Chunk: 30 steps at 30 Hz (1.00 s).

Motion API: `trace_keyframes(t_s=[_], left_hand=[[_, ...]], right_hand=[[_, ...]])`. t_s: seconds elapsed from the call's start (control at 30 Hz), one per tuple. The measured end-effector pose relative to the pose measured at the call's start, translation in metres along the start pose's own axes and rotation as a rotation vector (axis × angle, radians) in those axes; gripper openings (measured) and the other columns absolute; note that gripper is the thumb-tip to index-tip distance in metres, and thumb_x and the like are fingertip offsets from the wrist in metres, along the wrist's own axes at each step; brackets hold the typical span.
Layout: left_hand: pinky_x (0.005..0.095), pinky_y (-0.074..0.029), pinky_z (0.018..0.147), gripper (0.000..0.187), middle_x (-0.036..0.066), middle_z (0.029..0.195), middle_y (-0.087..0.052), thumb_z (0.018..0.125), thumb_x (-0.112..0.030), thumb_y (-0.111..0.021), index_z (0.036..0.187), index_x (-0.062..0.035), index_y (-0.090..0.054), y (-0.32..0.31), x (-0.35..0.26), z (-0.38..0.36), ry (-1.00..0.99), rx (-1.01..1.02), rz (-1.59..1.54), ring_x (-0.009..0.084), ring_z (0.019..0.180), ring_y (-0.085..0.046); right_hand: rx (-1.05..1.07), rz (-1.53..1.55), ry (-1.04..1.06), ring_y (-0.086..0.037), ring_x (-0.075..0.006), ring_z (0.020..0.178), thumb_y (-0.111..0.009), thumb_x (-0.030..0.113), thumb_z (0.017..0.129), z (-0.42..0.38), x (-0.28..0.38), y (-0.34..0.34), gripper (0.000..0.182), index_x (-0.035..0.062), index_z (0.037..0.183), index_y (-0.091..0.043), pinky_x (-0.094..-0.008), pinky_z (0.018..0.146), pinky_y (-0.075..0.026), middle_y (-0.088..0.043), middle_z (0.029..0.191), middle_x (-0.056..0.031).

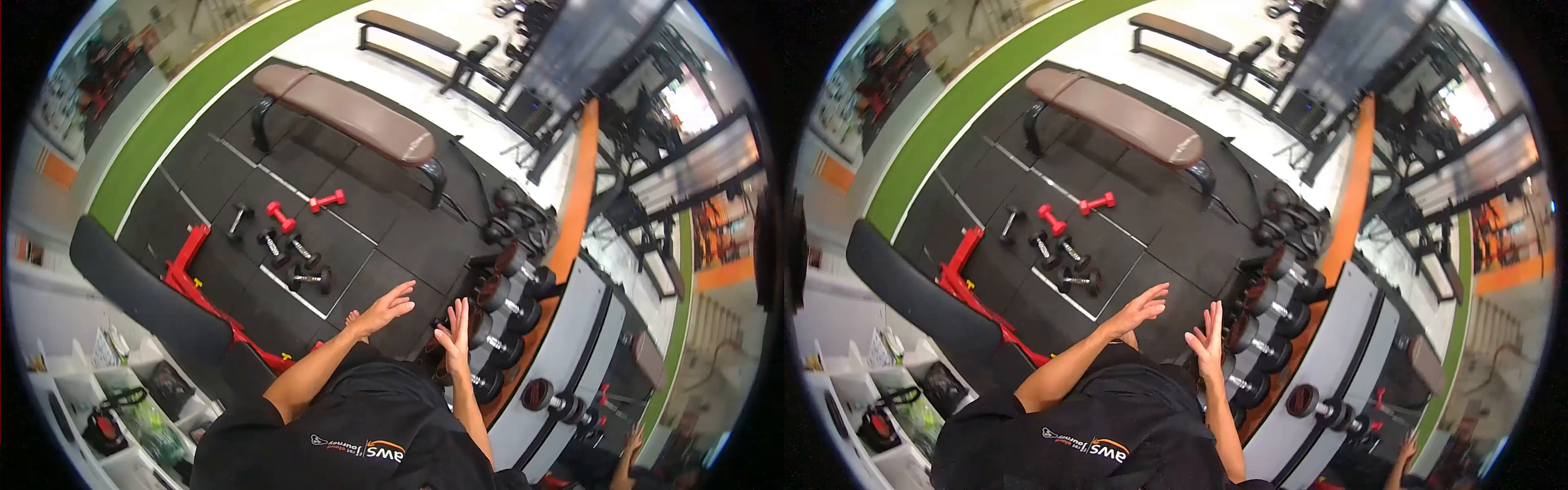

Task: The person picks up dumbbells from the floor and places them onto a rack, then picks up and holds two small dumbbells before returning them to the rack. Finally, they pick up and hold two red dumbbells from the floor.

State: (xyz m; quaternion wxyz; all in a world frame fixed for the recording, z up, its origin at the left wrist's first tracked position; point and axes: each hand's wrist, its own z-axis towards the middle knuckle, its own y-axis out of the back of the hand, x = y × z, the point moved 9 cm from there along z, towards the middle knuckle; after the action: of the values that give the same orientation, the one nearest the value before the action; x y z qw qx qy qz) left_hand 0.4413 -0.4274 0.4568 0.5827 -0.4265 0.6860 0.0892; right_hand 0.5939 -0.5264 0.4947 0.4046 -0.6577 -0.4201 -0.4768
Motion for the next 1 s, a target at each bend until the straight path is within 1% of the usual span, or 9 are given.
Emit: trace_keyframes(t_s=[0.13, 0.2, 0.3, 0.33, 0.63, 0.7, 0.77, 0.87, 1.0], left_hand=[[0.04, -0.037, 0.11, 0.07, 0.02, 0.154, -0.032, 0.095, -0.032, -0.063, 0.153, -0.0114, -0.029, 0.061, -0.022, -0.015, -0.076, -0.101, -0.013, 0.0332, 0.138, -0.038], [0.0408, -0.038, 0.109, 0.07, 0.021, 0.153, -0.033, 0.094, -0.033, -0.063, 0.152, -0.012, -0.03, 0.092, -0.022, -0.022, -0.132, -0.167, -0.021, 0.0333, 0.138, -0.04], [0.0402, -0.039, 0.108, 0.069, 0.02, 0.152, -0.034, 0.094, -0.033, -0.063, 0.152, -0.0129, -0.03, 0.125, -0.027, -0.038, -0.14, -0.274, -0.108, 0.0324, 0.136, -0.041], [0.0391, -0.039, 0.106, 0.067, 0.014, 0.154, -0.034, 0.096, -0.032, -0.059, 0.153, -0.0154, -0.028, 0.132, -0.027, -0.041, -0.12, -0.291, -0.111, 0.0269, 0.137, -0.04], [0.0388, -0.039, 0.105, 0.066, 0.013, 0.153, -0.034, 0.097, -0.034, -0.057, 0.154, -0.0162, -0.028, 0.171, -0.03, -0.047, -0.174, -0.515, -0.191, 0.0272, 0.137, -0.04], [0.0386, -0.039, 0.105, 0.068, 0.013, 0.153, -0.035, 0.096, -0.035, -0.059, 0.154, -0.0156, -0.028, 0.181, -0.031, -0.041, -0.18, -0.578, -0.222, 0.0262, 0.136, -0.041], [0.0385, -0.039, 0.105, 0.068, 0.013, 0.152, -0.036, 0.096, -0.036, -0.059, 0.154, -0.0156, -0.028, 0.188, -0.039, -0.031, -0.179, -0.65, -0.22, 0.0256, 0.136, -0.041], [0.0354, -0.041, 0.101, 0.064, 0.015, 0.15, -0.039, 0.097, -0.031, -0.06, 0.152, -0.0154, -0.032, 0.199, -0.046, -0.008, -0.23, -0.763, -0.265, 0.0226, 0.133, -0.045], [0.0354, -0.041, 0.101, 0.064, 0.014, 0.151, -0.037, 0.098, -0.033, -0.058, 0.153, -0.0156, -0.03, 0.191, -0.063, 0.029, -0.248, -0.825, -0.305, 0.0221, 0.132, -0.045]], right_hand=[[0.168, -0.01, -0.036, -0.014, -0.0332, 0.149, -0.072, 0.016, 0.078, 0.043, -0.014, -0.059, 0.106, 0.0164, 0.158, -0.002, -0.0513, 0.112, -0.029, -0.007, 0.163, -0.0142], [0.253, -0.06, -0.054, -0.015, -0.0337, 0.149, -0.069, 0.014, 0.08, 0.057, -0.009, -0.089, 0.103, 0.0166, 0.158, -0.003, -0.0495, 0.111, -0.03, -0.008, 0.163, -0.0142], [0.355, -0.099, -0.072, -0.015, -0.034, 0.149, -0.069, 0.013, 0.08, 0.079, -0.002, -0.123, 0.102, 0.0168, 0.158, -0.003, -0.0494, 0.11, -0.032, -0.008, 0.163, -0.0147], [0.387, -0.107, -0.077, -0.015, -0.034, 0.149, -0.069, 0.013, 0.08, 0.087, -0.001, -0.132, 0.102, 0.0169, 0.158, -0.003, -0.0497, 0.11, -0.032, -0.008, 0.163, -0.0149], [0.602, -0.074, -0.144, -0.02, -0.0348, 0.147, -0.066, 0.009, 0.081, 0.169, -0.008, -0.177, 0.098, 0.0181, 0.158, -0.005, -0.0464, 0.11, -0.035, -0.011, 0.162, -0.0165], [0.665, -0.084, -0.148, -0.022, -0.0347, 0.147, -0.065, 0.007, 0.082, 0.191, -0.008, -0.184, 0.097, 0.0179, 0.158, -0.005, -0.0466, 0.11, -0.035, -0.014, 0.161, -0.0175], [0.718, -0.09, -0.161, -0.023, -0.0346, 0.146, -0.064, 0.007, 0.082, 0.214, -0.002, -0.189, 0.096, 0.0176, 0.158, -0.006, -0.0466, 0.11, -0.035, -0.015, 0.161, -0.0179], [0.823, -0.078, -0.195, -0.024, -0.0345, 0.146, -0.064, 0.006, 0.083, 0.253, 0.004, -0.191, 0.096, 0.0172, 0.158, -0.006, -0.047, 0.11, -0.035, -0.016, 0.16, -0.0181], [0.906, -0.099, -0.234, -0.025, -0.0336, 0.145, -0.064, 0.007, 0.083, 0.296, 0.025, -0.196, 0.094, 0.0164, 0.158, -0.008, -0.0477, 0.11, -0.036, -0.018, 0.16, -0.0175]])
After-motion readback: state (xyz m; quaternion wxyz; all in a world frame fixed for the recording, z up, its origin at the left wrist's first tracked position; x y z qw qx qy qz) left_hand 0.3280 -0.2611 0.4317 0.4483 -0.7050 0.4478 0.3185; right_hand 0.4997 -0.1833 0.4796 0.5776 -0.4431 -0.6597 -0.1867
